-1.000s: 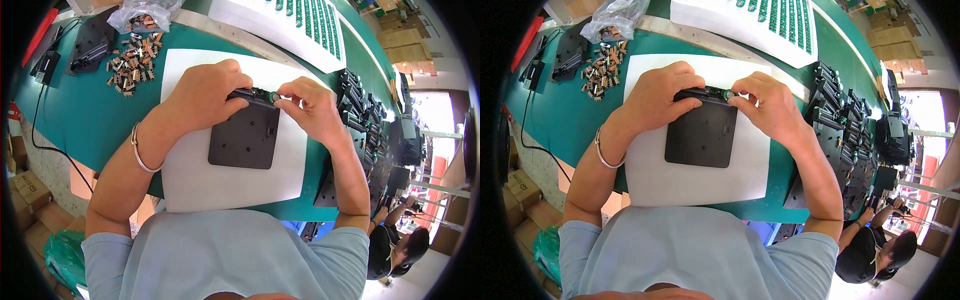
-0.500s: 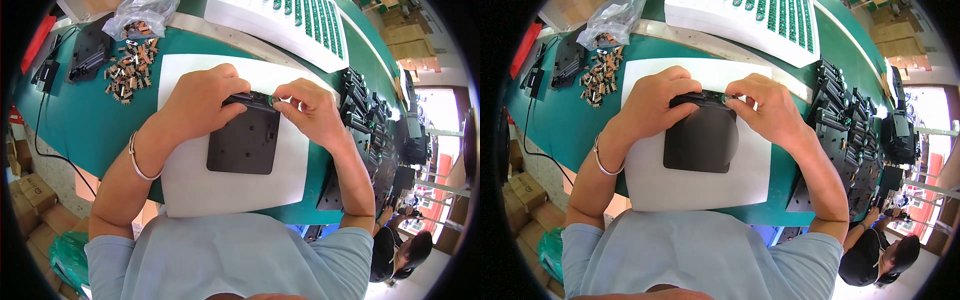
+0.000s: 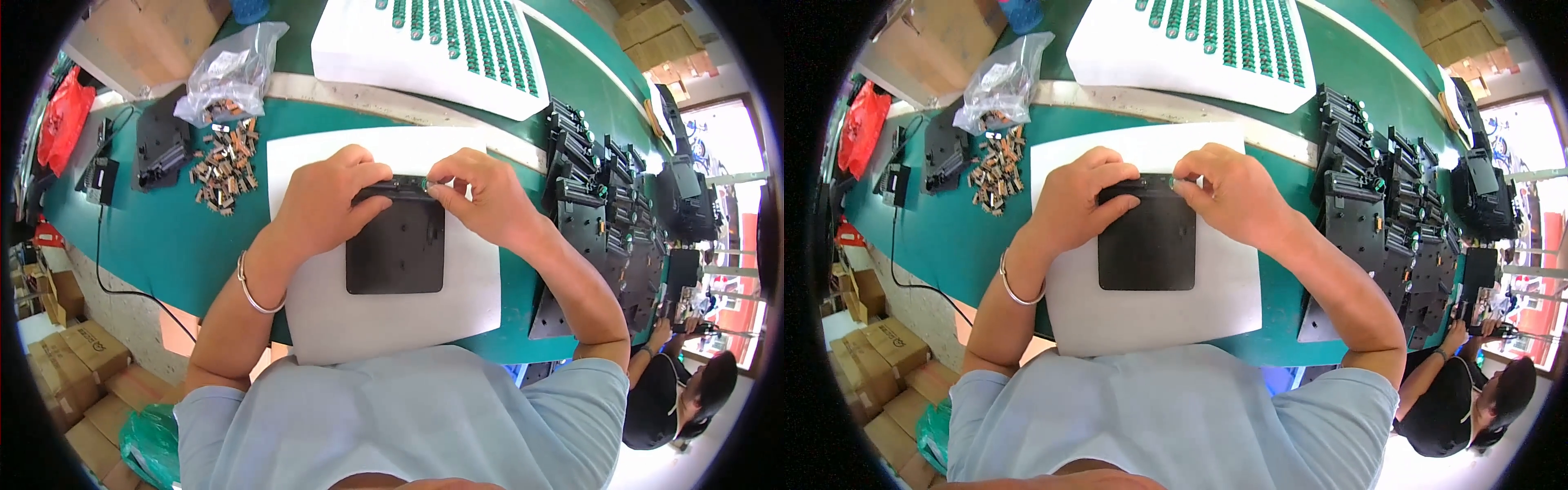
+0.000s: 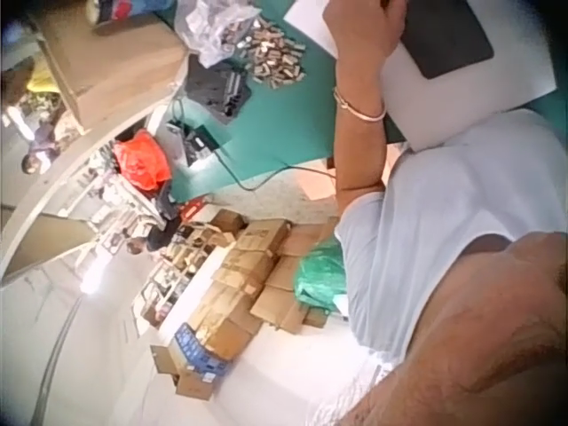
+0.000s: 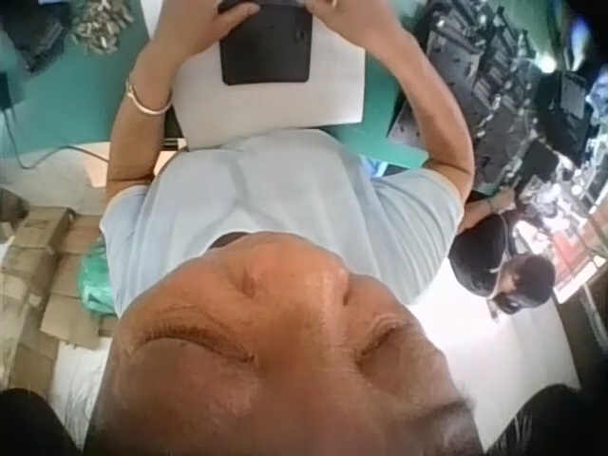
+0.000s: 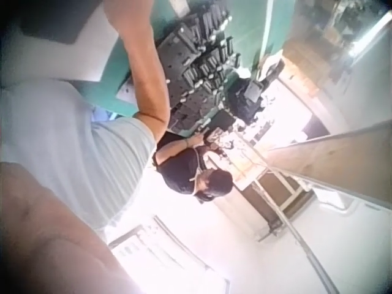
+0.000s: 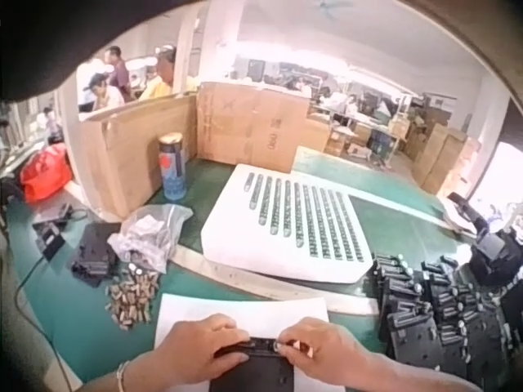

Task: The person assembles small internal components and circuit board parts into a plastic casing by hand, taking them from a tray and fitting them into the casing.

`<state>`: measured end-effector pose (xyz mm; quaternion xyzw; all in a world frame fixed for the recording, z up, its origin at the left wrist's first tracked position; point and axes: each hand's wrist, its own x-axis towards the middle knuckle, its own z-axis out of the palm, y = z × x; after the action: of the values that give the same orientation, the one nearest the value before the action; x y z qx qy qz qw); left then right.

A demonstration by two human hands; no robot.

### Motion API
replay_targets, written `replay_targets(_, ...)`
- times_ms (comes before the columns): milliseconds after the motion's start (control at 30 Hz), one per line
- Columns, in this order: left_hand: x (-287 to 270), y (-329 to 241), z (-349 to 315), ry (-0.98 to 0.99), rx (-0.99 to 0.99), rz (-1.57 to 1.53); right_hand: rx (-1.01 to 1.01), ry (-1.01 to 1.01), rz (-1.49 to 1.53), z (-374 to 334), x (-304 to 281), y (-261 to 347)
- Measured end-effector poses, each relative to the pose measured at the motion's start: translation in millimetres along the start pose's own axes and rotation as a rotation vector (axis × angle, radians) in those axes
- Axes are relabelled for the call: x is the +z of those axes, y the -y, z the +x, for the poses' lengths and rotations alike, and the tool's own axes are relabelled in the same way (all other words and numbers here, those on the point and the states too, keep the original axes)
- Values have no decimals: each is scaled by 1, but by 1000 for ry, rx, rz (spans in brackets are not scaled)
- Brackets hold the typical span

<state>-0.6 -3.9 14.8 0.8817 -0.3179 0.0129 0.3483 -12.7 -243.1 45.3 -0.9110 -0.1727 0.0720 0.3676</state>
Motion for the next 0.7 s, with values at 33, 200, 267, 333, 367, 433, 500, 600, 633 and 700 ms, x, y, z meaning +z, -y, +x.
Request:
replay_targets(33,-1,-1,0,3,-3,0,-4,-16,3,0,-1,0)
replay_targets(200,-1,-2,-1,-3,5,26,-55,-9,2,-2,1,-3)
replay_targets(267,-3,-1,1,-9,27,27,-96,-22,-33,-3,-2,-5)
replay_targets(333,-3,-2,0,-13,50,28,-135,-37,-68,-8,-8,-6)
replay_targets(367,-1,-3,-1,-10,36,37,-159,-78,-92,-10,-14,-6)
replay_targets(433,1,-1,2,0,27,50,-219,-165,-103,-15,-27,-8)
replay_targets(500,1,1,0,-44,37,27,-224,-176,-162,-26,-43,2)
replay_targets(600,0,-1,2,-34,12,31,-208,-172,-232,-50,-51,9)
replay_targets(633,0,-1,2,-27,15,30,-242,-157,-240,-61,-49,11)
replay_targets(700,0,0,-1,-2,-20,74,-294,-108,-235,-80,-45,19)
